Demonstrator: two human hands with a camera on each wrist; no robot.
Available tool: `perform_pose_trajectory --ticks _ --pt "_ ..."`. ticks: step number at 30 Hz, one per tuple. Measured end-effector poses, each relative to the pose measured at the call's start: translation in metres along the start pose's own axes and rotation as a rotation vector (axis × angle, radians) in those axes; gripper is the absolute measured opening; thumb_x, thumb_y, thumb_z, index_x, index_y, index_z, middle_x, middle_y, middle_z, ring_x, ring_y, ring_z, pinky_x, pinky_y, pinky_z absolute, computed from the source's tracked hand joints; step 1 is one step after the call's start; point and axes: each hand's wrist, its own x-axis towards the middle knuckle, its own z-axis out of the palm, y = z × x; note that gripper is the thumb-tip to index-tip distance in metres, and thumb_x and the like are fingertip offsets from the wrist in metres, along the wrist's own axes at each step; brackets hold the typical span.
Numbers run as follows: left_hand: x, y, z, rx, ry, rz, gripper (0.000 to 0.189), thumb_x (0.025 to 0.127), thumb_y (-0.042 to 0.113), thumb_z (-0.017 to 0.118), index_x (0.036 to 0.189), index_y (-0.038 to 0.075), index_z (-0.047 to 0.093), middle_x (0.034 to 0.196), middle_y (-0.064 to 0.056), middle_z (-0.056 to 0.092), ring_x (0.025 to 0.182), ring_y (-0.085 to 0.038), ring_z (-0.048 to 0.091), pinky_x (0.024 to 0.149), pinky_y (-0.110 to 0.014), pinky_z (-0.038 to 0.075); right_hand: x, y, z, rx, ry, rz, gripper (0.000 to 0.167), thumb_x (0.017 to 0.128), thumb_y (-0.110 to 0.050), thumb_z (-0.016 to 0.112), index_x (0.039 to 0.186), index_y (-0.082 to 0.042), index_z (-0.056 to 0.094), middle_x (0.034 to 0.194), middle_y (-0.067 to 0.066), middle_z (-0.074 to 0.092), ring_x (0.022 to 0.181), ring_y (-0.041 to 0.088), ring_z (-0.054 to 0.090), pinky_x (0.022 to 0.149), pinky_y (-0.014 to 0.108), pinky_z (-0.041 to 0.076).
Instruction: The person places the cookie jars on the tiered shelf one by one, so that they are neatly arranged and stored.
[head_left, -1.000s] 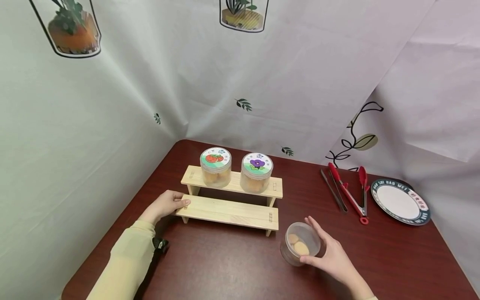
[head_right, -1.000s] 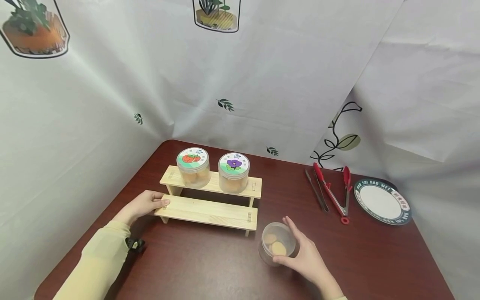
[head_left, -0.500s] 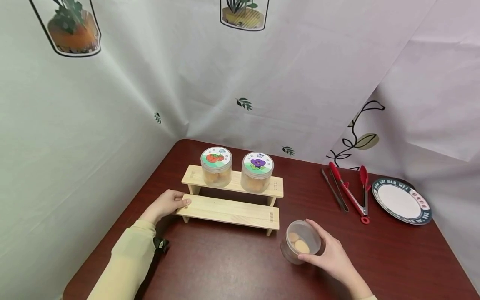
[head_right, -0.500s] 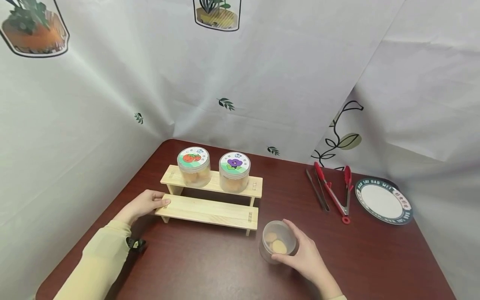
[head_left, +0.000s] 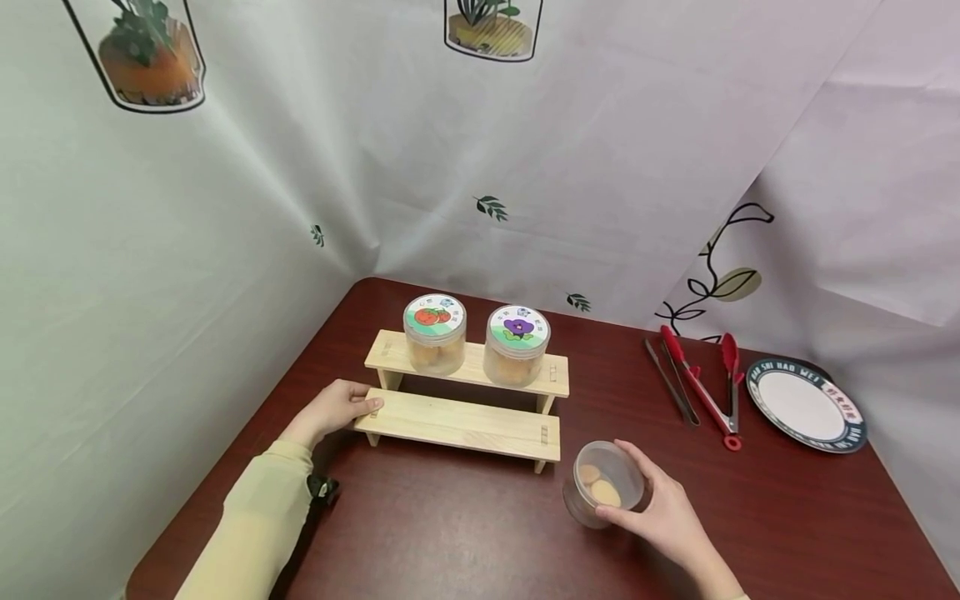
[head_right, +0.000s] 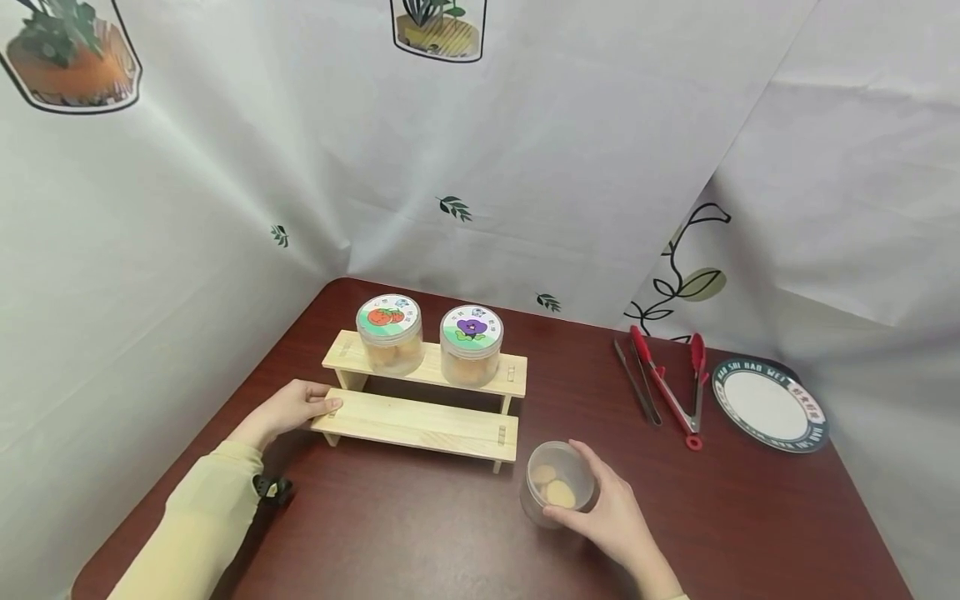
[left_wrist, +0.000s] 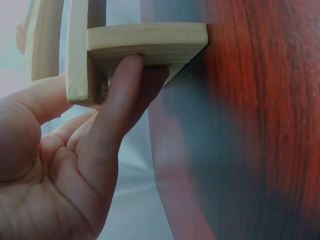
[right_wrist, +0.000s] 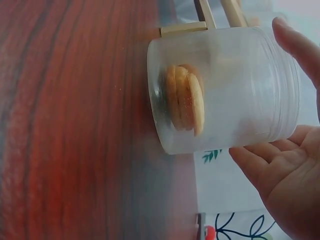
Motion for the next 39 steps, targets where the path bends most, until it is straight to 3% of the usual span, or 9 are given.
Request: perform_pose_trajectory --ticks 12,18,26,39 --pt "0.0 0.0 0.001 -0.003 0.0 -0.007 0.048 0.094 0.018 0.06 0.125 -0.018 0.05 0.089 -0.018 0.07 0.071 -0.013 0.065 0.063 -0.028 0.053 0.006 -0.001 -0.003 -0.023 0.033 -0.013 0.086 0.062 -0.044 0.087 0.136 -0.025 0.048 0.119 -0.004 0.062 0.101 0.008 0.055 0.08 0.028 0.045" --pt "0.0 0.0 0.001 -0.004 0.001 -0.007 0.048 0.095 0.018 0.06 0.124 -0.018 0.05 0.088 -0.018 0.07 0.07 -0.012 0.065 0.062 -0.028 0.052 0.009 -0.008 -0.005 -0.008 0.054 -0.048 0.085 0.062 -0.04 0.088 0.136 -0.027 0.049 0.118 -0.001 0.063 0.1 0.008 0.055 0.08 0.025 0.044" --pt "0.001 0.0 0.0 -0.005 -0.001 -0.012 0.051 0.094 0.019 0.06 0.126 -0.019 0.048 0.093 -0.021 0.07 0.074 -0.014 0.066 0.064 -0.029 0.053 0.011 -0.02 -0.012 0.054 0.094 -0.13 0.085 0.062 -0.03 0.09 0.136 -0.028 0.049 0.121 0.0 0.062 0.1 0.002 0.054 0.08 0.012 0.038" --pt "0.001 0.0 0.001 -0.003 0.008 -0.023 0.048 0.094 0.019 0.06 0.125 -0.018 0.051 0.09 -0.019 0.07 0.072 -0.013 0.065 0.063 -0.028 0.052 0.019 -0.028 -0.019 0.036 0.106 -0.175 0.085 0.063 -0.029 0.09 0.138 -0.029 0.048 0.122 0.0 0.062 0.102 0.0 0.052 0.08 0.011 0.038"
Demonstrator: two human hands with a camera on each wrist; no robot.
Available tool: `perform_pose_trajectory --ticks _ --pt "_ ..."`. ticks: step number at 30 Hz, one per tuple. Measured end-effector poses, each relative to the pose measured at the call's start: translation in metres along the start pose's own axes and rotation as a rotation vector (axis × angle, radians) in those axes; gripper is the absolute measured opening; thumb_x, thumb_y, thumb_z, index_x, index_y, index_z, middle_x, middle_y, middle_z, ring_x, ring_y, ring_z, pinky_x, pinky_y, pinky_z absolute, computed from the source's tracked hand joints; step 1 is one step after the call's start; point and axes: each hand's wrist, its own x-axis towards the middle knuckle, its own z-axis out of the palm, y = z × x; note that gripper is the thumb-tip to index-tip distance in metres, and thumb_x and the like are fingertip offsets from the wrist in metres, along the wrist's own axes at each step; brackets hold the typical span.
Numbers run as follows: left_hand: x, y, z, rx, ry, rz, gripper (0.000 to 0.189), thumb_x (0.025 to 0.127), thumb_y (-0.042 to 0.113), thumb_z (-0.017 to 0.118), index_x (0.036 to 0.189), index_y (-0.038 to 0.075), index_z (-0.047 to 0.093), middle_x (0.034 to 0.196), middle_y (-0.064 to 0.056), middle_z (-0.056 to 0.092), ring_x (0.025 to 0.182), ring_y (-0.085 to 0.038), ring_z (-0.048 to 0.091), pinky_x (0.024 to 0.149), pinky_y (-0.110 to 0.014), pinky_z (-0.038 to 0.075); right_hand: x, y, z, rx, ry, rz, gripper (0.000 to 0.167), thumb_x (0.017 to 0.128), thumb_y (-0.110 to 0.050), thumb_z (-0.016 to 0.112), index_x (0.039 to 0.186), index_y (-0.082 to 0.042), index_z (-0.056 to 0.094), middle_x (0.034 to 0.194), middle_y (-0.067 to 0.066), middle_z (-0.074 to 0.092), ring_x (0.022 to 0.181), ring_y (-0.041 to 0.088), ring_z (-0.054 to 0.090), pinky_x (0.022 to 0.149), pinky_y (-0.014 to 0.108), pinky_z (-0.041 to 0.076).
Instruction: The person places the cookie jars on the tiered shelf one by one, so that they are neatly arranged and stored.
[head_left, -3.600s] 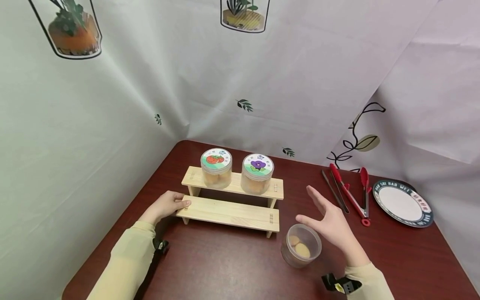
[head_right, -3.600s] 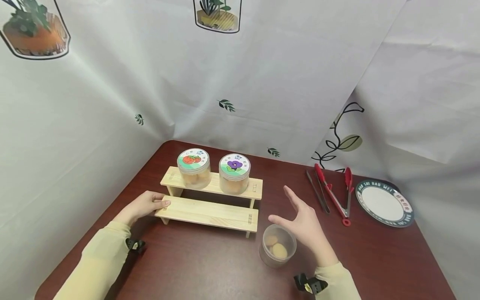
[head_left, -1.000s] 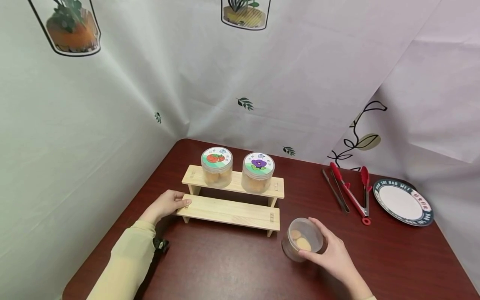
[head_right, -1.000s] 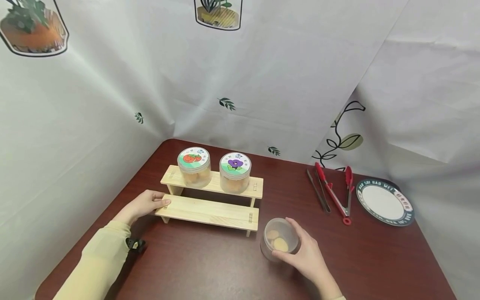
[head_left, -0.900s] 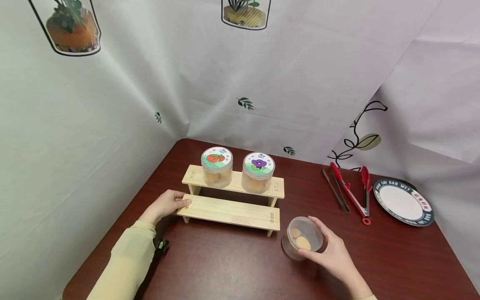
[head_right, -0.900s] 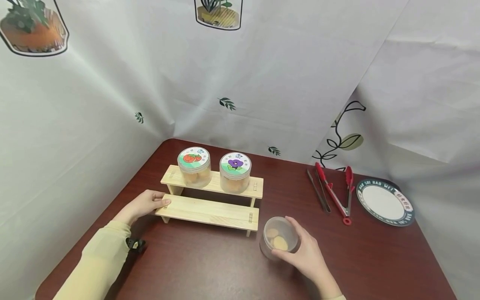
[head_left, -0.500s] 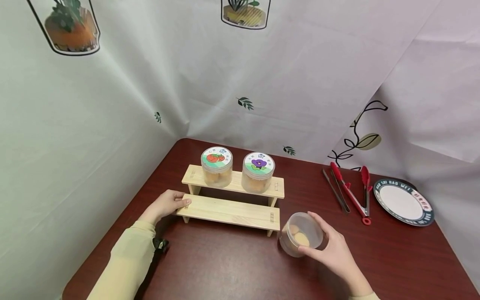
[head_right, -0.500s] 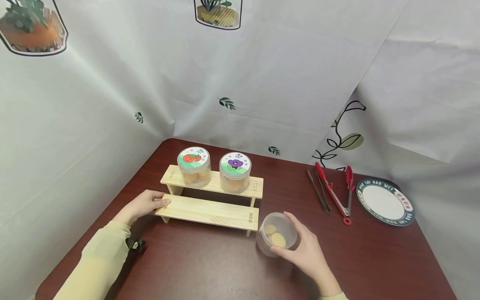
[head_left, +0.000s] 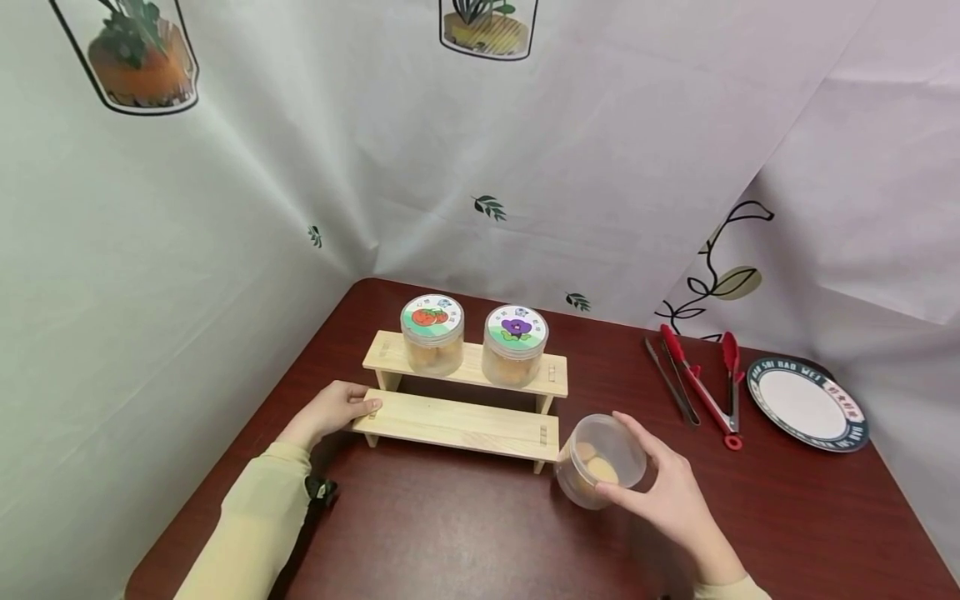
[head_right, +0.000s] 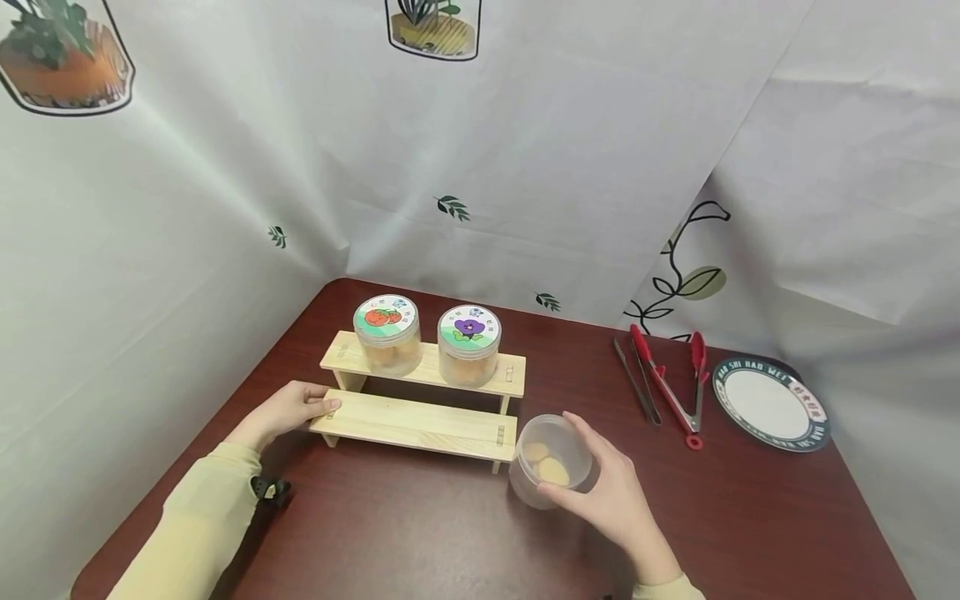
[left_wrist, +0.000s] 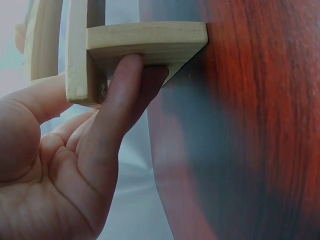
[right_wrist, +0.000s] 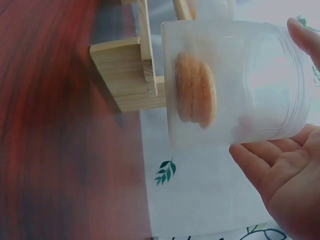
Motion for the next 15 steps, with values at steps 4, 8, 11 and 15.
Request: perform_pose_trajectory --ticks 4,8,11,15 --pt "0.0 0.0 0.0 0.0 -0.006 0.008 0.047 0.095 0.019 0.06 0.124 -0.018 0.051 0.09 -0.019 0.07 0.072 -0.013 0.065 0.063 -0.028 0.052 0.004 -0.002 0.001 0.019 -0.002 -0.031 0.086 0.062 -0.029 0.09 0.138 -0.028 0.049 0.123 -0.001 0.062 0.102 0.0 0.053 0.082 0.01 0.037" --pt "0.0 0.0 0.0 -0.002 -0.009 0.012 0.048 0.095 0.019 0.06 0.124 -0.018 0.051 0.091 -0.019 0.07 0.073 -0.013 0.065 0.063 -0.027 0.052 0.008 -0.006 0.004 0.04 -0.024 -0.045 0.085 0.063 -0.032 0.089 0.138 -0.028 0.048 0.123 -0.002 0.062 0.103 0.004 0.055 0.082 0.013 0.04" --pt "-0.001 0.0 0.0 0.002 -0.003 0.01 0.048 0.095 0.02 0.06 0.124 -0.017 0.051 0.091 -0.019 0.07 0.072 -0.012 0.065 0.063 -0.027 0.052 0.013 -0.011 0.008 0.061 -0.041 -0.049 0.085 0.064 -0.034 0.089 0.138 -0.03 0.047 0.122 -0.004 0.061 0.102 0.006 0.055 0.081 0.017 0.043" --pt "-0.001 0.001 0.0 -0.001 -0.001 0.003 0.048 0.095 0.02 0.06 0.125 -0.017 0.051 0.09 -0.018 0.07 0.071 -0.012 0.064 0.062 -0.027 0.051 0.019 -0.015 0.013 0.104 -0.056 -0.066 0.084 0.064 -0.034 0.089 0.137 -0.031 0.048 0.121 -0.006 0.062 0.101 0.009 0.057 0.081 0.021 0.045"
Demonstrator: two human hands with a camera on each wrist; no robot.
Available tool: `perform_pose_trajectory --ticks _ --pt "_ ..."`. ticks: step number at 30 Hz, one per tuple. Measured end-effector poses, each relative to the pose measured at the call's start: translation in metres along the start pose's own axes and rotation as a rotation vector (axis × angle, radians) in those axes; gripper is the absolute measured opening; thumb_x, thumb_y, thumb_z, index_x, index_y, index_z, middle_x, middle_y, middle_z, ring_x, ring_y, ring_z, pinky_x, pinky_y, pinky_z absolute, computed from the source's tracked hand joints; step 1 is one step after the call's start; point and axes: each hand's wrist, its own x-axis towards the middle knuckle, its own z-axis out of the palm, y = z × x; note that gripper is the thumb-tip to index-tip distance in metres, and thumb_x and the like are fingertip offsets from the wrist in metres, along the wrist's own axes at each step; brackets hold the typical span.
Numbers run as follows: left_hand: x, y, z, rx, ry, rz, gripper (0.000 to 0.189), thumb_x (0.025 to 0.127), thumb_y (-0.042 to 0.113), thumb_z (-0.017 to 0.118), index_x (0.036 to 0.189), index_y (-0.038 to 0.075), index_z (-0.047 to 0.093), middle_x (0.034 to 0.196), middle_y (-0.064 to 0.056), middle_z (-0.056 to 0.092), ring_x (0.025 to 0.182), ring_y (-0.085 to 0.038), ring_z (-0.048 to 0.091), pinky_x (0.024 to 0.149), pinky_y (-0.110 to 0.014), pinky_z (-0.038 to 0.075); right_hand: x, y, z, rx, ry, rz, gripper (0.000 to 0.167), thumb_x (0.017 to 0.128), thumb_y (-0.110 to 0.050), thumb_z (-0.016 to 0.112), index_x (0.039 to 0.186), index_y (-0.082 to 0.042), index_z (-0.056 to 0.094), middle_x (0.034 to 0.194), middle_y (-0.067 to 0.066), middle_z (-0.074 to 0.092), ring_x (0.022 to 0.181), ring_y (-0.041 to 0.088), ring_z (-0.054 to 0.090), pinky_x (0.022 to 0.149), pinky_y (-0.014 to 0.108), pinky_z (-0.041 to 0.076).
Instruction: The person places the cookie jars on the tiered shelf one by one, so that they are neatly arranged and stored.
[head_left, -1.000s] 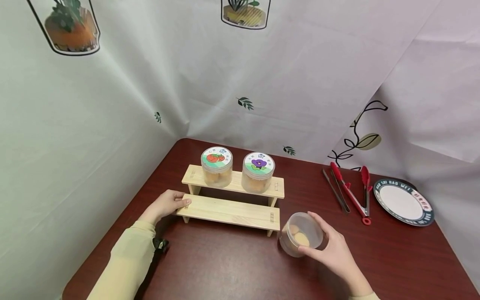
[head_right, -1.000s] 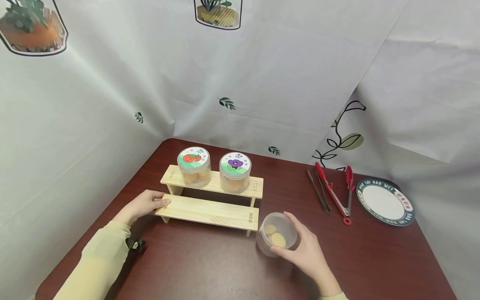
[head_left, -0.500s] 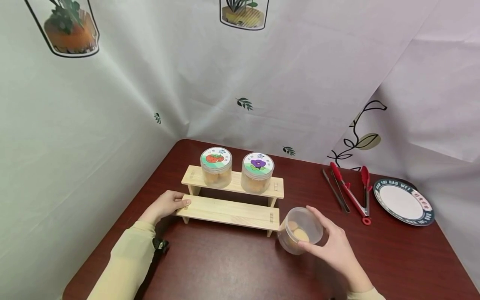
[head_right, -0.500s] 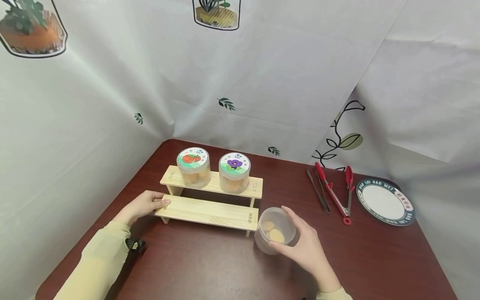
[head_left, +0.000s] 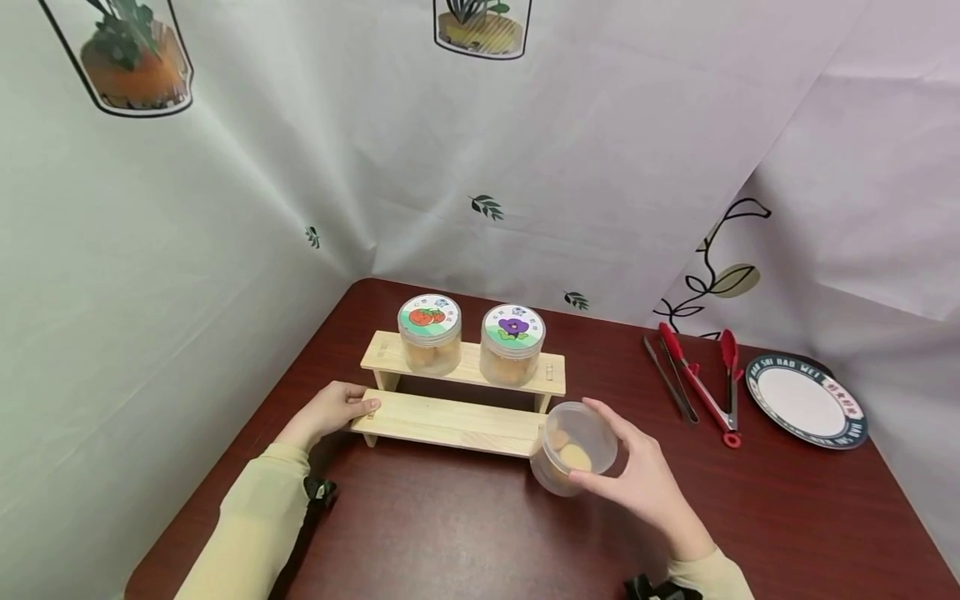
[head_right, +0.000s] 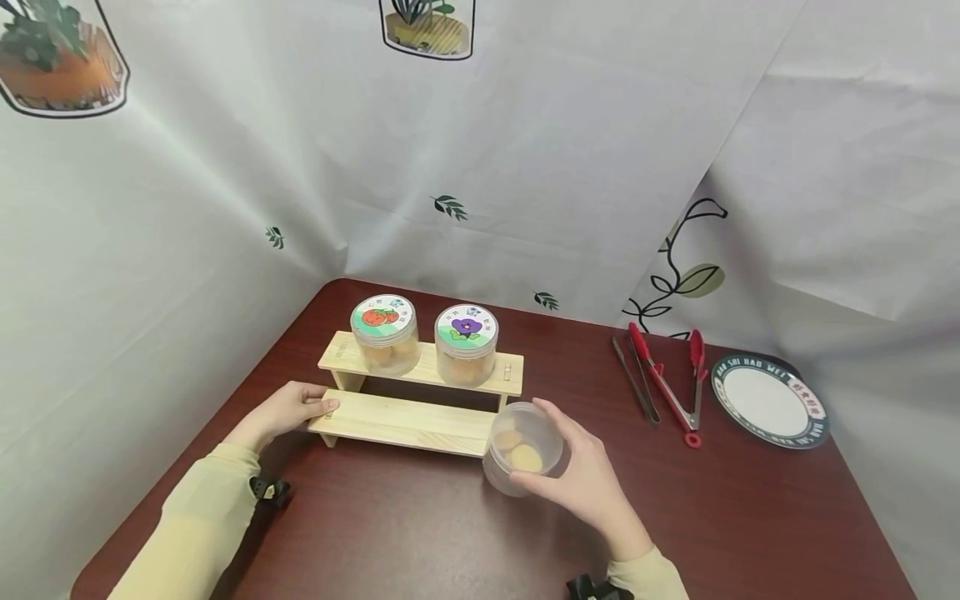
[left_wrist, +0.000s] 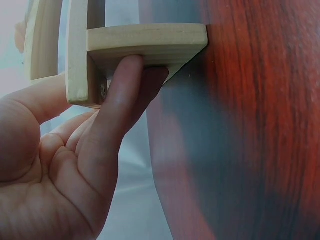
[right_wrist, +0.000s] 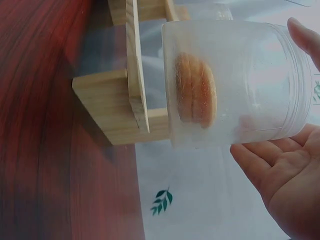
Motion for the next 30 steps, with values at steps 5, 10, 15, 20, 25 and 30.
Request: perform_pose_trajectory --ticks 5,10,15,20,25,30 --pt "0.0 -0.001 0.0 -0.014 -0.004 -0.009 0.048 0.095 0.019 0.059 0.125 -0.018 0.05 0.091 -0.019 0.07 0.071 -0.011 0.065 0.062 -0.027 0.052 0.007 -0.002 0.007 0.029 -0.021 -0.018 0.083 0.064 -0.032 0.089 0.137 -0.029 0.048 0.12 -0.007 0.062 0.103 0.01 0.057 0.084 0.019 0.044" --pt "0.0 0.0 0.0 -0.013 0.0 -0.009 0.048 0.095 0.018 0.059 0.125 -0.018 0.05 0.09 -0.018 0.07 0.07 -0.011 0.065 0.061 -0.026 0.052 0.014 -0.006 0.014 0.035 -0.027 -0.034 0.085 0.063 -0.032 0.089 0.137 -0.02 0.05 0.122 -0.006 0.061 0.105 0.011 0.057 0.085 0.022 0.045" --pt "-0.001 0.0 0.0 -0.017 -0.001 -0.011 0.047 0.095 0.018 0.059 0.124 -0.018 0.051 0.089 -0.018 0.07 0.07 -0.011 0.065 0.061 -0.027 0.052 0.02 -0.012 0.022 0.05 -0.04 -0.062 0.085 0.063 -0.033 0.089 0.137 -0.018 0.05 0.125 -0.005 0.061 0.106 0.014 0.058 0.086 0.025 0.046" --pt "-0.001 0.0 0.0 -0.027 -0.004 -0.01 0.046 0.095 0.017 0.059 0.124 -0.018 0.051 0.087 -0.017 0.07 0.069 -0.011 0.065 0.06 -0.026 0.052 0.028 -0.018 0.028 0.058 -0.067 -0.078 0.085 0.063 -0.038 0.088 0.137 -0.018 0.05 0.126 -0.007 0.059 0.108 0.014 0.058 0.087 0.031 0.047" --pt "0.0 0.001 0.0 -0.014 -0.002 0.003 0.045 0.095 0.017 0.059 0.123 -0.017 0.052 0.085 -0.016 0.07 0.068 -0.01 0.064 0.06 -0.026 0.051 0.036 -0.023 0.035 0.067 -0.082 -0.1 0.085 0.063 -0.039 0.088 0.136 -0.018 0.051 0.125 -0.01 0.059 0.108 0.01 0.057 0.087 0.033 0.047" --pt "0.001 0.0 0.0 -0.018 -0.001 0.004 0.046 0.095 0.017 0.059 0.123 -0.018 0.052 0.085 -0.016 0.07 0.068 -0.011 0.064 0.06 -0.026 0.051 0.043 -0.028 0.045 0.127 -0.118 -0.108 0.084 0.065 -0.036 0.087 0.137 -0.017 0.049 0.125 -0.005 0.06 0.109 0.011 0.057 0.089 0.033 0.048"
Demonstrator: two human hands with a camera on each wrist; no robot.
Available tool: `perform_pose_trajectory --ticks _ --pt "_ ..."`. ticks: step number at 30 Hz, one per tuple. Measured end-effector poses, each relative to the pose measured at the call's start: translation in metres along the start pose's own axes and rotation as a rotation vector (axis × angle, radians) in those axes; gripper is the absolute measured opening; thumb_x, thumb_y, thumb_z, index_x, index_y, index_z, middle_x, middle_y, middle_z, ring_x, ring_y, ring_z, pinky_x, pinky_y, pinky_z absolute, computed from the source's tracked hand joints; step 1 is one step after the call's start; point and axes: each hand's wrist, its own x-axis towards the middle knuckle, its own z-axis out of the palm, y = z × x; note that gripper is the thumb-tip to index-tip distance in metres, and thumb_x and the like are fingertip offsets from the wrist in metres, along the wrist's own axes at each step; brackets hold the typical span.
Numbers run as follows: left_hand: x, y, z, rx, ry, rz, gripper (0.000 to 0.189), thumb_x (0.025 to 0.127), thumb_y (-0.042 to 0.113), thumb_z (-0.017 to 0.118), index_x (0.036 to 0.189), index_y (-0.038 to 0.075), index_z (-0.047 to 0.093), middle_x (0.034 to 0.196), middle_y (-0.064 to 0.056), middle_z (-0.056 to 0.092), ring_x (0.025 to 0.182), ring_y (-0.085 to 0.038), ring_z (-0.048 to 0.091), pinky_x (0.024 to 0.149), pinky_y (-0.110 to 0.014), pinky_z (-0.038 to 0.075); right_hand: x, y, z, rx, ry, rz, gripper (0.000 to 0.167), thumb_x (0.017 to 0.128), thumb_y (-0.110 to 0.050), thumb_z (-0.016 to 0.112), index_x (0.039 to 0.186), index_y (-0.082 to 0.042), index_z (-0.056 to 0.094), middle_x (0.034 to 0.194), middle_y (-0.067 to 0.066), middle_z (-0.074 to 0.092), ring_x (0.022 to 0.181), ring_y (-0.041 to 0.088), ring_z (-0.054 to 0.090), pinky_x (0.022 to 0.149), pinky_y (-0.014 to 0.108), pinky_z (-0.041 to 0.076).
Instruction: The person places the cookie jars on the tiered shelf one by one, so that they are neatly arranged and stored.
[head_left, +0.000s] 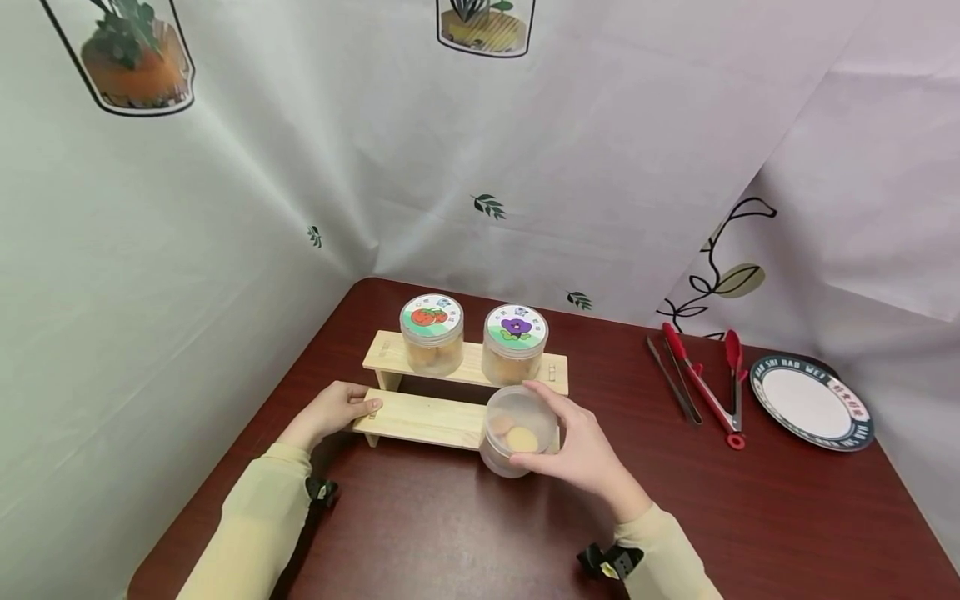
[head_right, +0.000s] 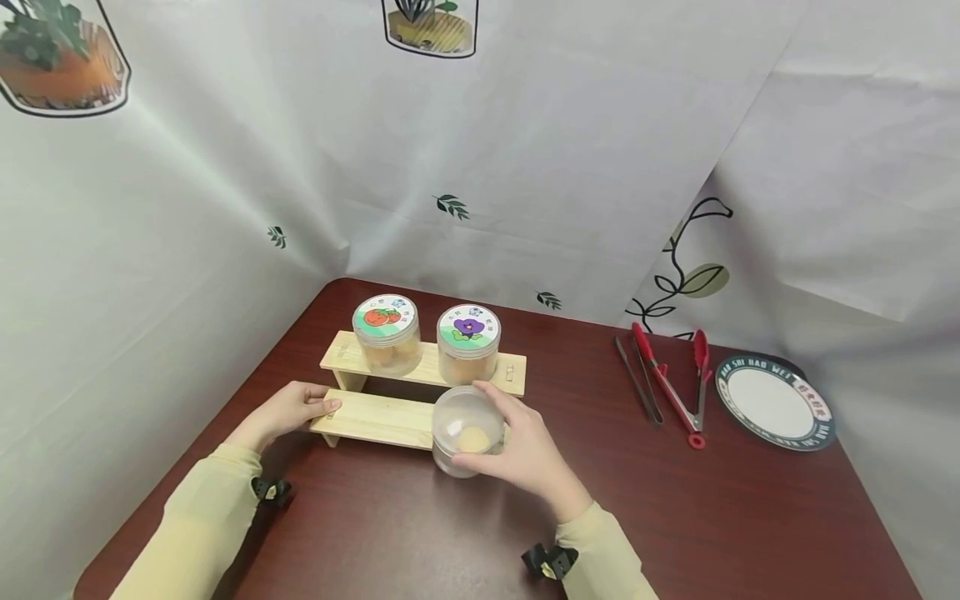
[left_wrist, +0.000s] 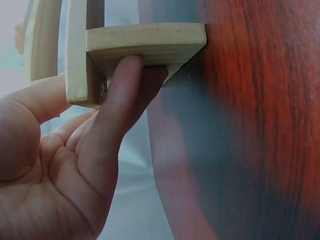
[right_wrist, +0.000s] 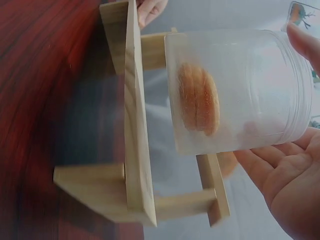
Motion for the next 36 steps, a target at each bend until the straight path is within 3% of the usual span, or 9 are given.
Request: perform_pose_trajectory --ticks 9,15,23,36 --pt "-0.001 0.0 0.001 0.015 0.015 0.005 0.045 0.094 0.018 0.06 0.123 -0.016 0.053 0.086 -0.016 0.07 0.068 -0.011 0.063 0.061 -0.026 0.05 0.015 -0.011 0.017 0.062 -0.065 0.021 0.085 0.065 -0.037 0.087 0.138 -0.015 0.048 0.126 -0.004 0.058 0.113 0.01 0.055 0.094 0.036 0.047" --pt "0.001 0.0 0.001 0.015 0.011 0.007 0.043 0.094 0.019 0.061 0.122 -0.015 0.055 0.081 -0.012 0.07 0.065 -0.009 0.061 0.059 -0.026 0.049 0.022 -0.015 0.026 0.036 -0.066 0.008 0.085 0.064 -0.038 0.087 0.137 -0.017 0.049 0.126 -0.005 0.058 0.111 0.01 0.055 0.092 0.038 0.048" --pt "0.001 -0.003 -0.001 0.02 0.011 0.019 0.045 0.094 0.018 0.06 0.122 -0.016 0.054 0.082 -0.014 0.07 0.066 -0.01 0.062 0.06 -0.026 0.049 0.033 -0.02 0.039 0.05 -0.072 0.055 0.087 0.062 -0.042 0.087 0.137 -0.02 0.049 0.13 -0.008 0.056 0.115 0.009 0.052 0.094 0.039 0.046" --pt "0.0 -0.002 -0.001 0.048 0.022 0.02 0.046 0.094 0.018 0.061 0.122 -0.017 0.053 0.086 -0.015 0.071 0.068 -0.009 0.061 0.061 -0.025 0.049 0.045 -0.024 0.059 0.008 -0.067 0.041 0.087 0.063 -0.044 0.086 0.138 -0.018 0.049 0.129 -0.001 0.057 0.112 0.014 0.055 0.09 0.039 0.047"
